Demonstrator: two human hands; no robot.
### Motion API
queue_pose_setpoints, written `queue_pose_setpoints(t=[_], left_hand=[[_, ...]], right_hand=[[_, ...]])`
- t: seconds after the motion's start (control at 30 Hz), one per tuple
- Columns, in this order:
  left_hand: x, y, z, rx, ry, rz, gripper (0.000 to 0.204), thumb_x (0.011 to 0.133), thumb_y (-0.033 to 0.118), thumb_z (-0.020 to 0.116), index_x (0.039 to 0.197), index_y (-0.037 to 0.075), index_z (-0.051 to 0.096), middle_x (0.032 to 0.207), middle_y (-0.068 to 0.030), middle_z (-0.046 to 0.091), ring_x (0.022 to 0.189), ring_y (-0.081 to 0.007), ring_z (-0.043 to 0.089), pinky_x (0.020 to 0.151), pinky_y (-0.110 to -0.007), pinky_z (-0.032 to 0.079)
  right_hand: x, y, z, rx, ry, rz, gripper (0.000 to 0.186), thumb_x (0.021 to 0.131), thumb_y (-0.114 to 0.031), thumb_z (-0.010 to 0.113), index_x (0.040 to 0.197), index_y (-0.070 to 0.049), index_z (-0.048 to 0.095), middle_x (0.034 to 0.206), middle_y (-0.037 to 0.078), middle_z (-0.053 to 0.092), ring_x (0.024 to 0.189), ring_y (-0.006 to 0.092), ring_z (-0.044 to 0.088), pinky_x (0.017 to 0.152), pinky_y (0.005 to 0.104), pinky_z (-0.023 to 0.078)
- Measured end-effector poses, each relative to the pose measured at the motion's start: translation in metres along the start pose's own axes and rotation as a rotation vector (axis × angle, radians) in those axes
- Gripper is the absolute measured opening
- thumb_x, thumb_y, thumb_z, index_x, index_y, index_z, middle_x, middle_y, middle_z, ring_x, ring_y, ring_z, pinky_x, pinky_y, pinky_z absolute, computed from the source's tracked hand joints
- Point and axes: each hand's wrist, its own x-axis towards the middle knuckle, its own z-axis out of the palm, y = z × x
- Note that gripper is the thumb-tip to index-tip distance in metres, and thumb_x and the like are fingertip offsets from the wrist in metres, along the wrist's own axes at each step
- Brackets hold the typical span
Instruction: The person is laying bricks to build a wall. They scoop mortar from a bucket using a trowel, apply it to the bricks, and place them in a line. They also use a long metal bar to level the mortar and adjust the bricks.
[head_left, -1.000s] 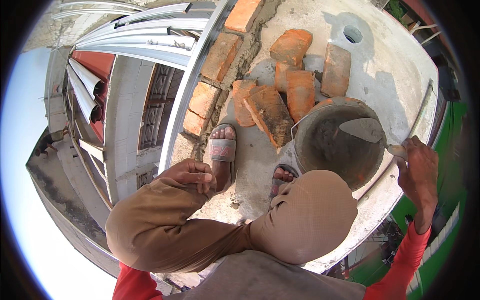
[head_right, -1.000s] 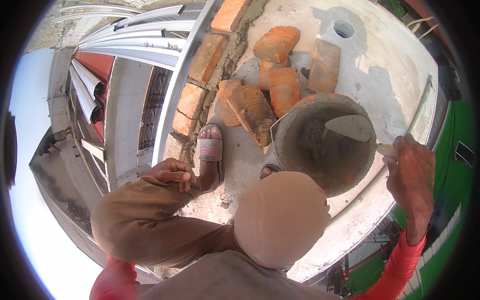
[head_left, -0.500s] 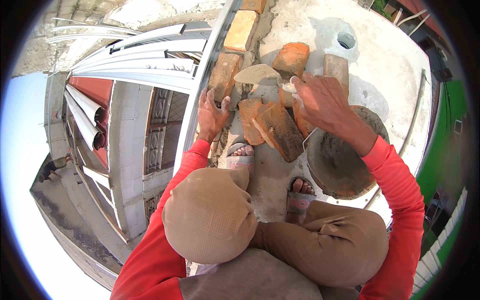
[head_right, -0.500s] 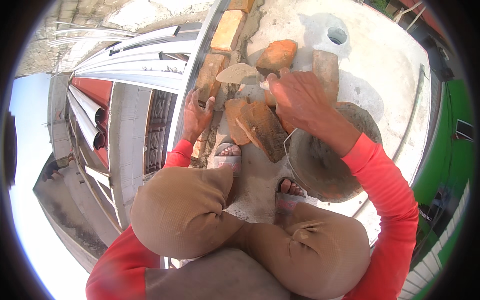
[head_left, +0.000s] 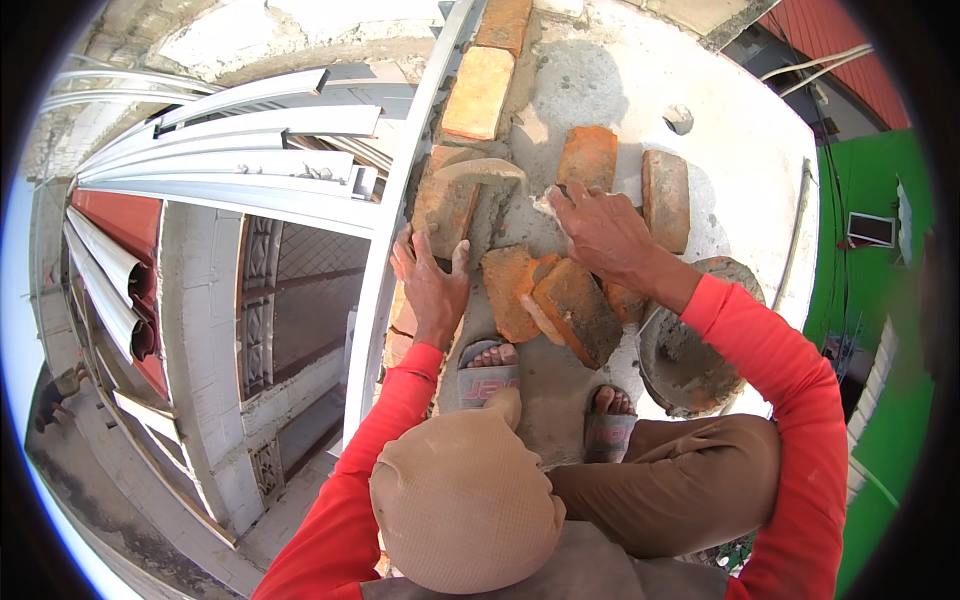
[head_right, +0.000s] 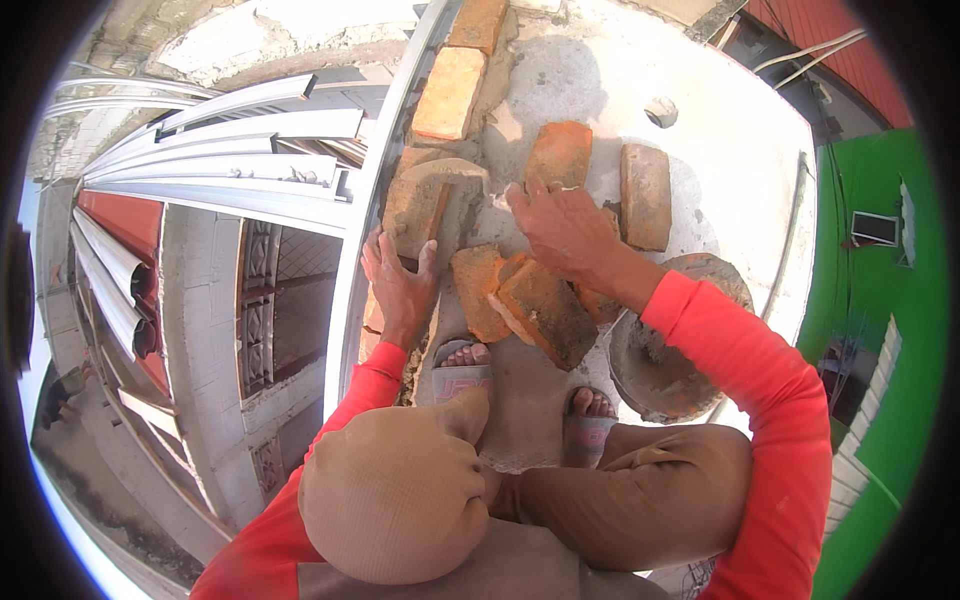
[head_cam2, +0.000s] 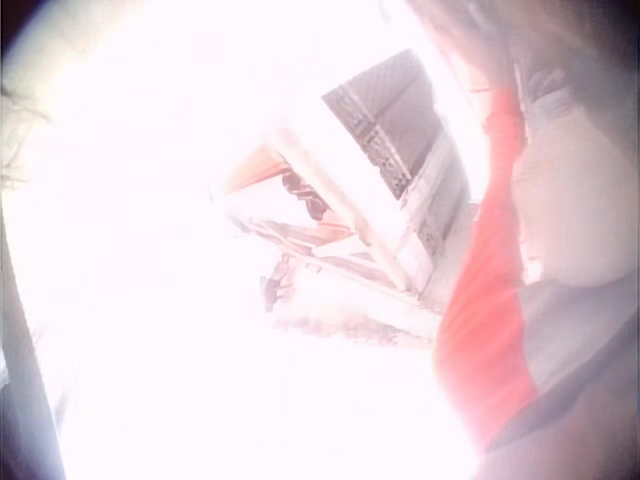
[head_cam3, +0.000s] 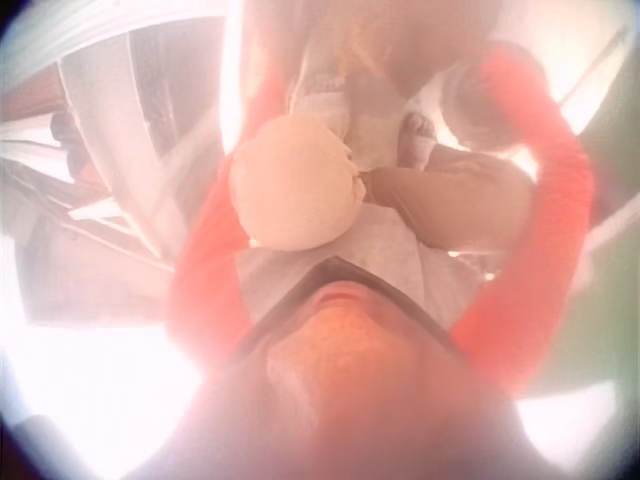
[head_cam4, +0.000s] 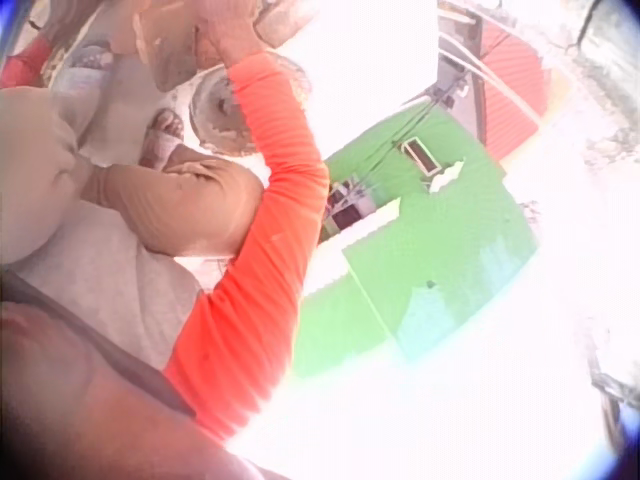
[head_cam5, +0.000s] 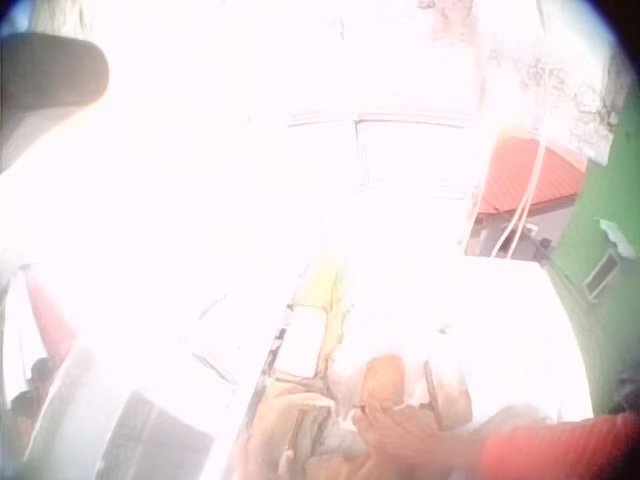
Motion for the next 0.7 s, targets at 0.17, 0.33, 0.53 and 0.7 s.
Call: queue_pose_setpoints(t=[0.17,0.33,0.53,0.7], left_hand=[[0.001,0.008,-0.005,-0.03,-0.027,-0.068,0.055,0.09,0.025,0.087,0.135,0.007,0.061,0.15,-0.0256,0.049,0.141,-0.048,0.045,0.118,-0.06,0.037],[0.003,0.021,-0.018,-0.077,-0.069,-0.109,0.057,0.093,0.025,0.085,0.139,0.005,0.06,0.158,-0.0276,0.045,0.147,-0.0481,0.042,0.121,-0.061,0.034],[0.015,0.075,-0.036,-0.643,-0.421,0.026,0.029,0.102,0.018,0.074,0.124,-0.001,0.07,0.124,-0.0194,0.073,0.118,-0.0353,0.07,0.104,-0.046,0.053],[0.032,0.162,-0.003,-0.684,-0.969,0.409,0.047,0.107,0.033,0.07,0.131,-0.007,0.066,0.124,-0.0201,0.076,0.114,-0.0276,0.075,0.096,-0.04,0.058]], right_hand=[[0.006,-0.007,-0.006,0.093,-0.128,0.089,0.041,0.087,-0.014,0.073,0.121,0.002,0.059,0.1,0.022,0.067,0.087,0.0411,0.073,0.073,0.0508,0.057],[0.005,0.009,-0.062,-0.008,0.082,0.06,0.042,0.088,-0.019,0.072,0.123,0.003,0.064,0.102,0.02,0.071,0.086,0.0421,0.072,0.078,0.0524,0.057],[-0.152,0.039,-0.162,0.032,0.131,0.701,0.027,0.092,-0.024,0.072,0.103,0.001,0.074,0.067,0.016,0.068,0.066,0.0342,0.069,0.07,0.0478,0.056],[-0.305,0.018,-0.115,0.377,0.47,1.441,0.042,0.096,-0.031,0.077,0.075,0.0,0.058,0.062,0.001,0.048,0.059,0.0118,0.042,0.053,0.0363,0.038]])
